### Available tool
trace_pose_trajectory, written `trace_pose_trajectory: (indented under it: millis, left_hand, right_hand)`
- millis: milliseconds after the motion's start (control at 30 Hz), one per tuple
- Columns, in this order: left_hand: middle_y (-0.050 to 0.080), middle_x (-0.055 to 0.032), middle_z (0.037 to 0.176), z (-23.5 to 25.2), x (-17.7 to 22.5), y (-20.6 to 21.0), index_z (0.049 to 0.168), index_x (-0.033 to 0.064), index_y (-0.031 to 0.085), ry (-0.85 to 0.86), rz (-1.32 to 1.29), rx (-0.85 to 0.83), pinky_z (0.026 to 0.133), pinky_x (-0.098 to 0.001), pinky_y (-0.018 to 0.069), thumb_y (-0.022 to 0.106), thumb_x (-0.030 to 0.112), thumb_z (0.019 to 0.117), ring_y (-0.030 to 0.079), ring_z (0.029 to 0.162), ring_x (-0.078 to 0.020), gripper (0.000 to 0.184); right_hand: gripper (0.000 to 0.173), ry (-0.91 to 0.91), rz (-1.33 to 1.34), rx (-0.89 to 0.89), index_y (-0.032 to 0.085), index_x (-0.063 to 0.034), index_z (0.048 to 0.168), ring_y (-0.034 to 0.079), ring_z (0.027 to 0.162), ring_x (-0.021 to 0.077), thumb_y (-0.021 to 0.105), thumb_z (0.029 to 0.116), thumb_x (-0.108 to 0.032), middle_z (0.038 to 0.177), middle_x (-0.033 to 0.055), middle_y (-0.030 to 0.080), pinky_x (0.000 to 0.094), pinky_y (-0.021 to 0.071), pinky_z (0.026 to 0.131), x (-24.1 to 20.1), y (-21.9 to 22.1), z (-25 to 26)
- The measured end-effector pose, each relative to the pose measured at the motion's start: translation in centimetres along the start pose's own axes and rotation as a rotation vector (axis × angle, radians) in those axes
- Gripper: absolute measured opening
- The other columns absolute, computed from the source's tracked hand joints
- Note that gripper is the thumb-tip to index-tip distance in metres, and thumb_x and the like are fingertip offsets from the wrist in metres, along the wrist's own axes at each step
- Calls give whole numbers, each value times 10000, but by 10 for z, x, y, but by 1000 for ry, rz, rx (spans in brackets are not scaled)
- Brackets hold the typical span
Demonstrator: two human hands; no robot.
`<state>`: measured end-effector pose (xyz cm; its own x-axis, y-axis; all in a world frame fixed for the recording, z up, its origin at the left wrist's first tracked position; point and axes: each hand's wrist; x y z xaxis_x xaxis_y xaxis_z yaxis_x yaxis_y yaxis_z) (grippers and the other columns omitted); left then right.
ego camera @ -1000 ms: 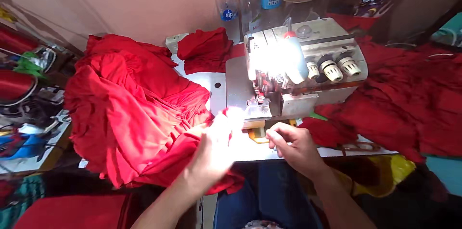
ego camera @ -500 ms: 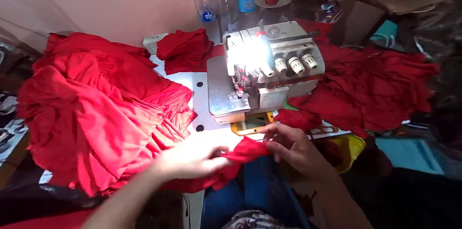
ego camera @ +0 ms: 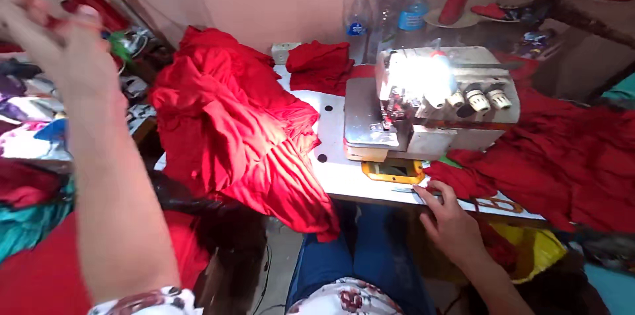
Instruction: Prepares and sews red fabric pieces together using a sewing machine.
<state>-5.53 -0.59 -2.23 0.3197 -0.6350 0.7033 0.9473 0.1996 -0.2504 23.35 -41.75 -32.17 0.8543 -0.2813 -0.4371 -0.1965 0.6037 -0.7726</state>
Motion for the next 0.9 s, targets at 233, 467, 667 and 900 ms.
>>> trace_pose_trajectory:
  millis: [233,467,667,900]
  left_hand:
    - [622,-50,1091,-257,-75,8,1205,-124,486,120,-106,51,836,-219,506,571,109,969,593,955,-13,342]
    - [605,-179,1112,-370,-85,39,1141,-161,524,-114,-100,-170,804,-185,535,604,71,886,621,976,-71,354]
    - [544,-352,1242,-240,-91,14,1251,-189,465,83,222,32,897,-388,516,646,184,931,587,1097,-324,523]
    - [226,-425,1566,-34,-96,70,1592,17,-183,-566,300,-235,1160,-629,316,714,624,868,338,1440,-533,1303]
  right_hand:
    - [203,-180,409,-93,769,-27,965,680,646,207,620,922,-158,864,115,718,379,585,572,-67,59,-6]
    - [361,-10,395,-324,668,62,1215,705,970,379,568,1018,-223,1043,228,713,530,553,862,-149,94,76]
    - [292,60,575,-661,617,109,1185,651,1012,317,496,1045,-116,1080,242,663,443,501,928,-150,87,111]
    - [169,275,1122,-495,577,31,1086,571,821,-14,464,1028,-82,895,-9,591,186,493,764,-154,74,102]
Point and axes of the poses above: each hand's wrist, its own z-axis towards the middle knuckle, its own y-axis out of the palm, x = y × z
